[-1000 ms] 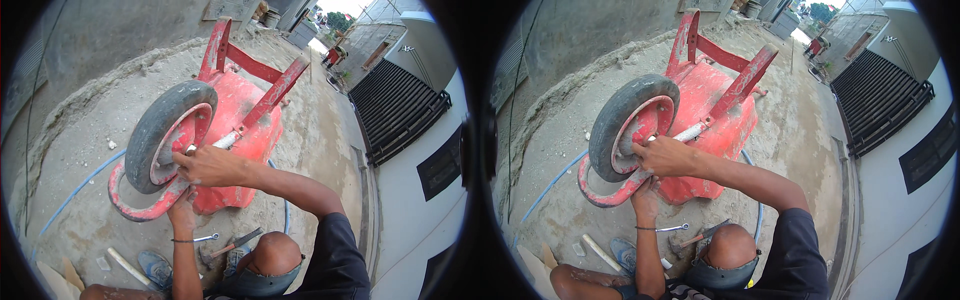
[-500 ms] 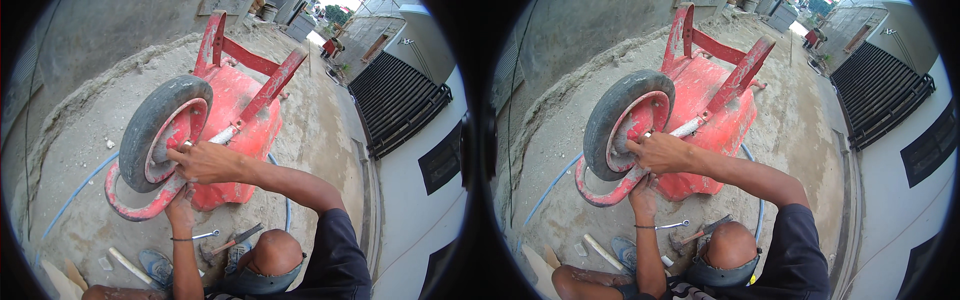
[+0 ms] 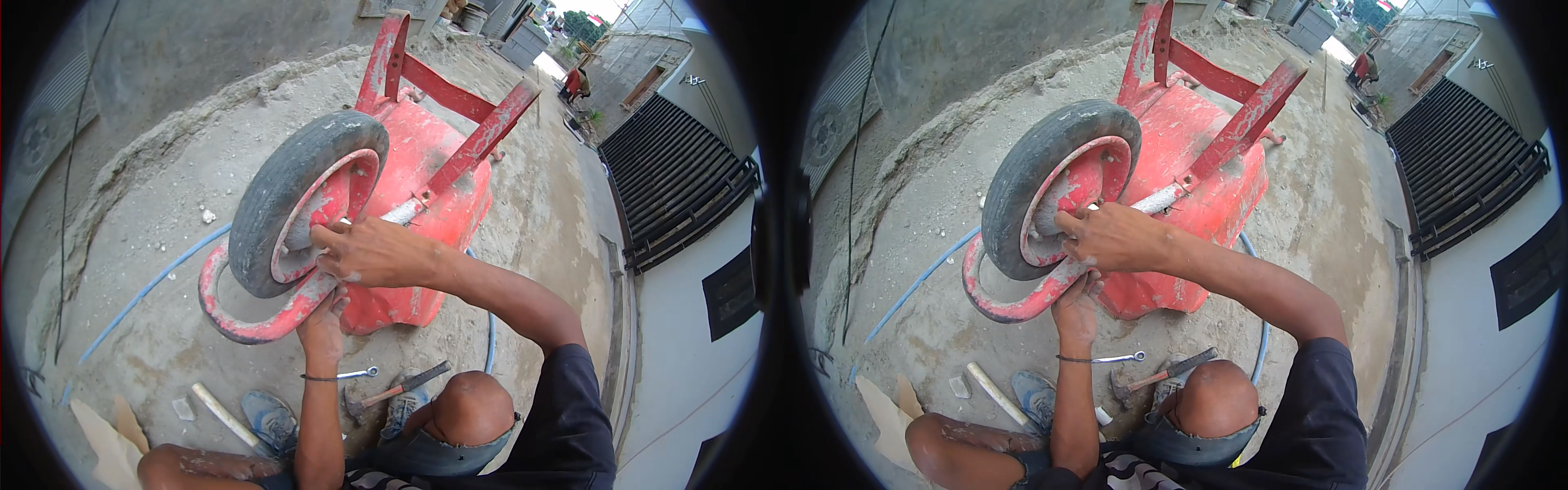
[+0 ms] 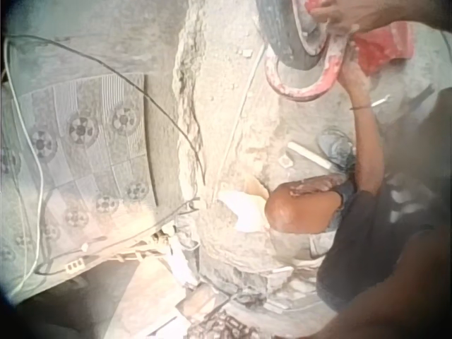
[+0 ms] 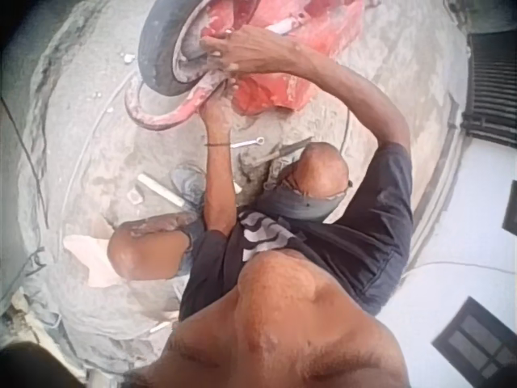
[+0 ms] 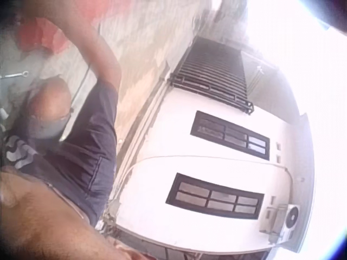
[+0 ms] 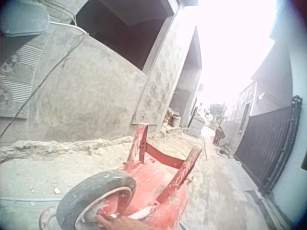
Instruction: The person repairs a wheelbarrow wheel assembly by hand using a hammer, screwdriver, and wrench. They tap the wheel and axle with a hammer, use a screwdriver to pry components, and use a wrench to tighten nuts on the axle assembly.
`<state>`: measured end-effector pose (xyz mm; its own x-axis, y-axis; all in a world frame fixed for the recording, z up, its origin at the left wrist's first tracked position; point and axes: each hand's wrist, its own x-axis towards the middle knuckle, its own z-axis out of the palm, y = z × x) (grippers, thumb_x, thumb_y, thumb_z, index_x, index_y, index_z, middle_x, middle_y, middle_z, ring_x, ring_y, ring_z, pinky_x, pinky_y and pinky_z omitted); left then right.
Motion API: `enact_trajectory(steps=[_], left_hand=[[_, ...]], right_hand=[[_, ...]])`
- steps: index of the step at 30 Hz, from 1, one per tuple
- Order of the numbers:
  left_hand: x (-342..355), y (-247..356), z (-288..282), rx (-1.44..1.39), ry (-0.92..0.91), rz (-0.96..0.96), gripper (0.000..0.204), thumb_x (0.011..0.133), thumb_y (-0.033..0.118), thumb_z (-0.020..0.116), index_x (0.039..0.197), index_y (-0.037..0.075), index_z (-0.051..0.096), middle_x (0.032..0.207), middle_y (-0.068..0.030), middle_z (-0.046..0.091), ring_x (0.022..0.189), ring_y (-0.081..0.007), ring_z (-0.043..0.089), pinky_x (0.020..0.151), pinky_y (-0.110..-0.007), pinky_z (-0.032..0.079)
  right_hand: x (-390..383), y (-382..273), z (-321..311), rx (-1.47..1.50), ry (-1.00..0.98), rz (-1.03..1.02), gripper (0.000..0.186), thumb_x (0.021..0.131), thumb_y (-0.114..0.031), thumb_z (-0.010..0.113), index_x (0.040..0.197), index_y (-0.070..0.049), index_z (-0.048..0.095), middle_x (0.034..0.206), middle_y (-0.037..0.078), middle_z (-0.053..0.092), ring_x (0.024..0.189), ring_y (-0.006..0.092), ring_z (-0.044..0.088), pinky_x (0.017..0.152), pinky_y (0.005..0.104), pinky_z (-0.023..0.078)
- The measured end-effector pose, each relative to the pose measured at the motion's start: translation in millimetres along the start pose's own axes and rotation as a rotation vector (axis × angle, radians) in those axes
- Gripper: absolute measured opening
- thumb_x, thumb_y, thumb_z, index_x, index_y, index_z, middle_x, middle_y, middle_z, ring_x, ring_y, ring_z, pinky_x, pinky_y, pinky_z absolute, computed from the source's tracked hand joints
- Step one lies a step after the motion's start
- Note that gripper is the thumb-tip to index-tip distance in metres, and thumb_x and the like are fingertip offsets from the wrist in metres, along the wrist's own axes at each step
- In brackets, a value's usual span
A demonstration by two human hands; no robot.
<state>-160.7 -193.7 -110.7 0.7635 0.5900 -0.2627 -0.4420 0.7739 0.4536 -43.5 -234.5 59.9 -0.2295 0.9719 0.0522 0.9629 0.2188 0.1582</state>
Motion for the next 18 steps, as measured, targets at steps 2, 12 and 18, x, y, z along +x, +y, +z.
enact_trajectory(steps=[2, 12, 18], left_hand=[[-0.2, 0.5, 1.8, 0.000, 0.010, 0.007, 0.027, 0.081, 0.004, 0.062, 0.107, 0.004, 0.058, 0.098, -0.0079, 0.064, 0.086, -0.0198, 0.063, 0.075, -0.033, 0.050], [-3.6, 1.9, -1.4, -0.002, -0.008, 0.000, 0.026, 0.082, 0.005, 0.062, 0.107, 0.005, 0.058, 0.100, -0.0080, 0.064, 0.089, -0.0200, 0.062, 0.077, -0.034, 0.048], [-0.7, -3.2, -5.3, -0.009, -0.028, -0.007, 0.028, 0.083, 0.003, 0.060, 0.111, 0.004, 0.056, 0.103, -0.0087, 0.063, 0.089, -0.0200, 0.062, 0.075, -0.033, 0.049]], right_hand=[[-0.7, 0.4, 4.8, -0.053, -0.036, 0.004, 0.019, 0.078, -0.016, 0.055, 0.074, 0.002, 0.054, 0.092, 0.013, 0.047, 0.080, 0.0254, 0.060, 0.054, 0.0367, 0.052], [2.3, 0.1, 1.1, 0.004, -0.034, -0.037, 0.018, 0.077, -0.016, 0.054, 0.076, 0.002, 0.054, 0.092, 0.012, 0.047, 0.083, 0.0238, 0.059, 0.055, 0.0338, 0.052], [-1.9, 0.7, 3.1, -0.030, 0.001, -0.005, 0.018, 0.077, -0.015, 0.055, 0.076, 0.002, 0.053, 0.092, 0.012, 0.046, 0.078, 0.0229, 0.058, 0.054, 0.0340, 0.051]])
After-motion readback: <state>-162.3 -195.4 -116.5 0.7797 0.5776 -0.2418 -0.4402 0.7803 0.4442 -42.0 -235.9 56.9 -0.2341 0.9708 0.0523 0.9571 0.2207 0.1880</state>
